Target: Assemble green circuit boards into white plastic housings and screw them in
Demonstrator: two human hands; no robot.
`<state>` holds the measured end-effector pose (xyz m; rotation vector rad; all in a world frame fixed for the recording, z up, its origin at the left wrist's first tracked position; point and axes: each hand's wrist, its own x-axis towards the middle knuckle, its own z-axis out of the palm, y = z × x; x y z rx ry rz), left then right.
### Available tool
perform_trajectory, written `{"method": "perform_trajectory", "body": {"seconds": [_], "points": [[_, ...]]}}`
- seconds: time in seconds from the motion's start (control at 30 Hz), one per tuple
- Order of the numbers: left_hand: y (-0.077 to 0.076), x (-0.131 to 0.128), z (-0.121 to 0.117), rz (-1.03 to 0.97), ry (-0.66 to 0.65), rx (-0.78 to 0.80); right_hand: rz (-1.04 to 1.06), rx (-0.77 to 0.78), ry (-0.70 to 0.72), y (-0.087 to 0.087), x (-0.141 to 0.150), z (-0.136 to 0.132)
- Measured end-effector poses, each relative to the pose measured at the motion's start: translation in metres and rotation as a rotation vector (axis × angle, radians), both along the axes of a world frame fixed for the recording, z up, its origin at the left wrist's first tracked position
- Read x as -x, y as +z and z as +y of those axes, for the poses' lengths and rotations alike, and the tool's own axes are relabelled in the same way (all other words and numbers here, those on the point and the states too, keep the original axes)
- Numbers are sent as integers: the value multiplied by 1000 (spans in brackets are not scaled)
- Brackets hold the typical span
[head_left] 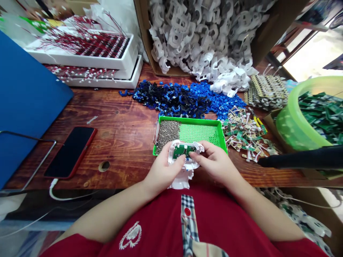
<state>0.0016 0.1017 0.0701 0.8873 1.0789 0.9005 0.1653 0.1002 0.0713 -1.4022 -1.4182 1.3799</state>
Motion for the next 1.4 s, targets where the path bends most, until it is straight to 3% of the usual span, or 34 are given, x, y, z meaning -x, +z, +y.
{"method": "perform_trajectory", "body": {"seconds": [0.07, 0.2, 0.3, 0.47, 0.6, 0.73, 0.87, 1.07, 1.4], "points": [[-2, -1, 3, -20, 21, 25, -31, -15, 33, -1, 0, 4], [0, -1, 11, -276, -13, 166, -145, -40, 132, 4, -11, 20], [4, 6, 15, -401, -75, 249, -388, -91, 29, 18, -26, 40], [1, 18, 14, -388, -57, 264, -924, -81, -177, 33, -50, 93], [0, 22, 14, -411, -40, 322, -1185, 59, -182, 18, -58, 142], [1, 28, 12, -519, -122, 360, -1292, 157, -103, -3, -62, 175], [1, 31, 10, -587, -166, 331, -1333, 195, -47, -15, -66, 182], [2, 31, 11, -545, -84, 326, -1312, 268, 50, -16, -72, 177], [1, 34, 9, -505, -81, 298, -1301, 193, 2, -20, -65, 175]]}}
